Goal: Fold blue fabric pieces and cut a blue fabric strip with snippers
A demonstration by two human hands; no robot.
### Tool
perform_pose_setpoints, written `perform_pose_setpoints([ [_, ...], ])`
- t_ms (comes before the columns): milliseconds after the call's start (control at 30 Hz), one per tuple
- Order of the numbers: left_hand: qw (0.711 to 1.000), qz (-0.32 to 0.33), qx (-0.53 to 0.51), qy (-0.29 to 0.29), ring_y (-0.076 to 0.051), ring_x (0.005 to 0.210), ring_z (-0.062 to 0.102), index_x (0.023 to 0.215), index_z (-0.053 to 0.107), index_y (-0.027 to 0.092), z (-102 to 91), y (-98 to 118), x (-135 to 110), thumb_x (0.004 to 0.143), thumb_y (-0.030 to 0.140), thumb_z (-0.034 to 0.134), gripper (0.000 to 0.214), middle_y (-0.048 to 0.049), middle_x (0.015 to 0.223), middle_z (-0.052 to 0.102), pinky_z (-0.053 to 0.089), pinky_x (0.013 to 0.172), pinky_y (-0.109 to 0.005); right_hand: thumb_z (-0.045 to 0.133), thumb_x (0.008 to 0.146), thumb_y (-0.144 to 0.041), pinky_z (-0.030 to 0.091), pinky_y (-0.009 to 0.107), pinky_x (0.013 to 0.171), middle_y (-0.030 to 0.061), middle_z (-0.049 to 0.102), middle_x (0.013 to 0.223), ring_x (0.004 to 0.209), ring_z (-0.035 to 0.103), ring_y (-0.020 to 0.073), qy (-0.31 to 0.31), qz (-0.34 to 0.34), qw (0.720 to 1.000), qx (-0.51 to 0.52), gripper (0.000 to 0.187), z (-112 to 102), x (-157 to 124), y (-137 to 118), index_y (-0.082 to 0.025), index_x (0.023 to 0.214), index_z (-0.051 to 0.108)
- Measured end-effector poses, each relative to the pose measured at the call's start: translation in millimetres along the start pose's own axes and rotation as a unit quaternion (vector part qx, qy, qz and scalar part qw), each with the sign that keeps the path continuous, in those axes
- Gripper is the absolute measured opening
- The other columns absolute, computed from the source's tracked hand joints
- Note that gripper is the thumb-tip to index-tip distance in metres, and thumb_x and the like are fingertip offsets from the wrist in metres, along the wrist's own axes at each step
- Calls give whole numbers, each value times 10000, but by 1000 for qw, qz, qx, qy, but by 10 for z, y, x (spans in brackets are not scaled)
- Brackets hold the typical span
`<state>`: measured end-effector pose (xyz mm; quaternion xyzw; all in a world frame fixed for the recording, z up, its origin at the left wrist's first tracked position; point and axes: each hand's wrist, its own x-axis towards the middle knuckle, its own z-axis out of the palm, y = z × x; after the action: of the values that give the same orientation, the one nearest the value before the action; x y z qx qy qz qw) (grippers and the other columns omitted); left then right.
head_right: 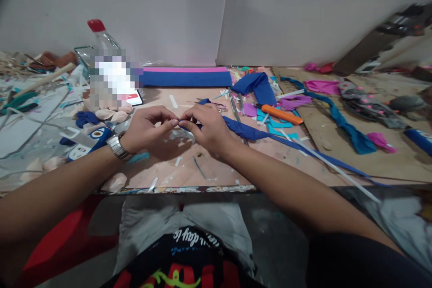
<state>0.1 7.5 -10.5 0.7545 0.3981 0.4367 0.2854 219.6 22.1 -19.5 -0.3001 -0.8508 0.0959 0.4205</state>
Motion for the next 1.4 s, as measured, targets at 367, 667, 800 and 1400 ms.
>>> perform_pose_setpoints([
  [367, 998, 29, -51, -35, -125, 707, 640, 900, 784, 156, 12, -27, -10, 944, 388, 719, 245, -55, 833, 764, 498, 665, -239, 693, 993, -442, 420, 373, 858, -4, 754, 817, 782, 680, 180, 39, -60, 997, 11, 247, -28, 17, -47, -223, 878, 685],
  [667, 997, 21, -74, -21, -126, 706, 610, 860, 748, 144, 0, -2, -15, 930, 349, 727, 217, -47, 804, 727, 478, 667, -246, 728, 972, -397, 456, 372, 845, -7, 759, 817, 777, 689, 178, 37, -62, 997, 28, 184, -37, 22, -90, -231, 898, 697],
  [800, 996, 17, -82, -17, -141, 744, 628, 882, 741, 146, -11, -19, -4, 944, 373, 717, 236, -52, 825, 726, 491, 703, -259, 699, 981, -290, 463, 390, 882, 7, 764, 864, 816, 698, 186, 40, -54, 997, 27, 72, -50, 7, -117, -231, 939, 697],
  [1400, 997, 41, -63, -26, -147, 752, 598, 885, 719, 169, 47, -73, 5, 961, 423, 701, 266, -44, 840, 678, 475, 694, -275, 657, 966, -219, 519, 394, 849, 41, 755, 917, 868, 700, 209, 47, -60, 996, 37, 68, -30, 6, -115, -230, 981, 722],
])
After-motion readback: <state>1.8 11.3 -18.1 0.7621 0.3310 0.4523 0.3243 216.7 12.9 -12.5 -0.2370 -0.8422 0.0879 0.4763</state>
